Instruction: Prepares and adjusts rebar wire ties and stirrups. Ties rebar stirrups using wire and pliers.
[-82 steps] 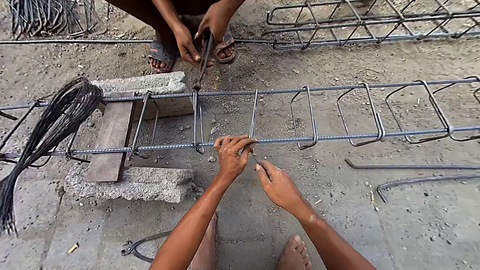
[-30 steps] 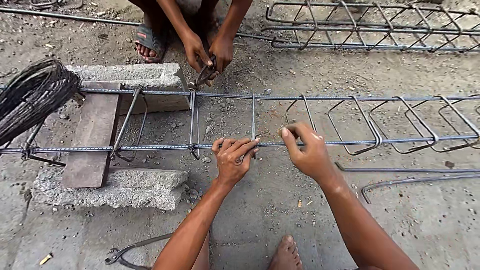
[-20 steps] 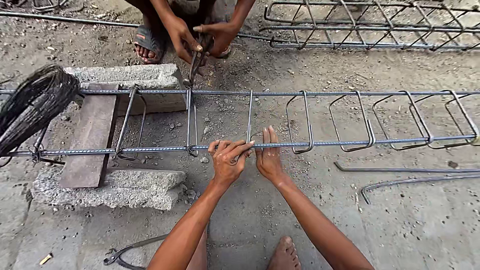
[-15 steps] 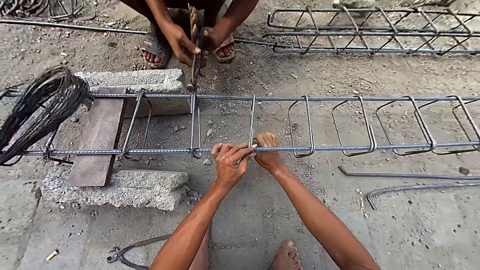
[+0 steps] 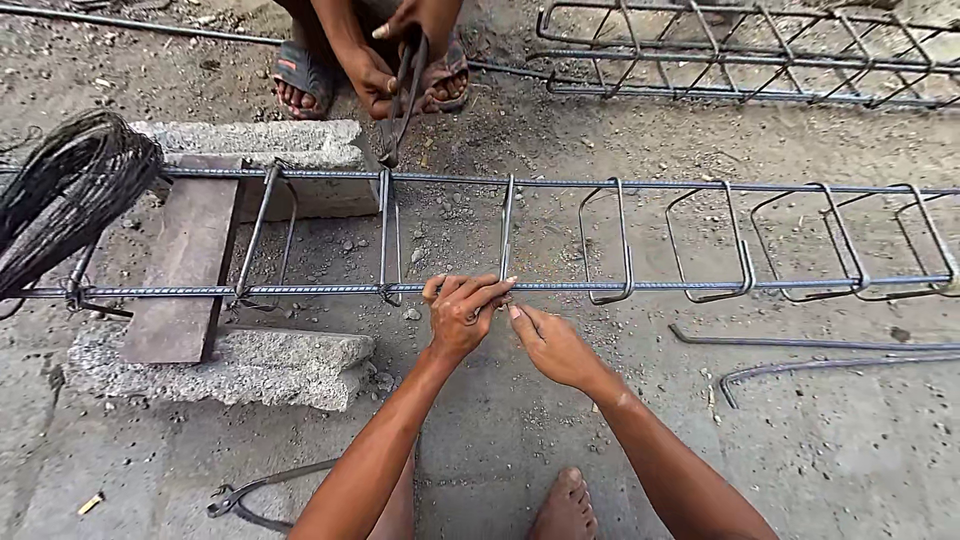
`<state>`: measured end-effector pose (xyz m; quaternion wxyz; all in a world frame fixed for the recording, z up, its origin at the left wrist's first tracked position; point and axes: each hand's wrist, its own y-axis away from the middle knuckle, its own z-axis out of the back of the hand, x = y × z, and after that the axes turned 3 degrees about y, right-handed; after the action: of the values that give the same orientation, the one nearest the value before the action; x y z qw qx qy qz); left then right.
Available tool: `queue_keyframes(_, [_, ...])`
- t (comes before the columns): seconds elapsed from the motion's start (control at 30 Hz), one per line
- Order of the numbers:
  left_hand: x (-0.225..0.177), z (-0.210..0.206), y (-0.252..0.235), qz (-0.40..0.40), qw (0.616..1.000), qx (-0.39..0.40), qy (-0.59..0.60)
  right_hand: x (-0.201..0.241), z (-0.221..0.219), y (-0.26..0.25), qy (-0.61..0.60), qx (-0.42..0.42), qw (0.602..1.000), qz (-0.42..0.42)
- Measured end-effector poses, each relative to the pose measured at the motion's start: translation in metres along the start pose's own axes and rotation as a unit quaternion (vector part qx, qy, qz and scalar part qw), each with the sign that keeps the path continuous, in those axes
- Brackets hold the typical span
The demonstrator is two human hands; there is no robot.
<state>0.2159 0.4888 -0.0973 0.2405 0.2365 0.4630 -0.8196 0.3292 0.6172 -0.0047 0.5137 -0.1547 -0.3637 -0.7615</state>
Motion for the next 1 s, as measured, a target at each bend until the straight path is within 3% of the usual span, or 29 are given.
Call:
queue_keyframes(0.2, [0.008,0.01,0.001,-0.042,0.997,0.065,-0.009,0.023,0.022,0.002,-0.041,0.034,0.999,-0.006])
queue_keyframes(0.4, [0.0,0.0,0.002,-0.019,1.0,0.004,0.002,0.038,0.055,0.005,0.082,0.138,0.987,0.024])
queue_keyframes(0.5, [-0.002,0.0,0.002,-0.004,1.0,0.015,0.006,0.029,0.074,-0.005,0.078,0.089,0.993,0.019])
queue_keyframes(0.73, [-0.005,-0.002,0.001,0.023,0.999,-0.001,0.03,0.02,0.068,-0.04,0.016,0.156,0.986,-0.056])
queue_keyframes(1.0, [-0.013,0.007,-0.005,0.04,0.997,0.014,0.058,0.03,0.077,-0.036,0.126,0.193,0.973,-0.016])
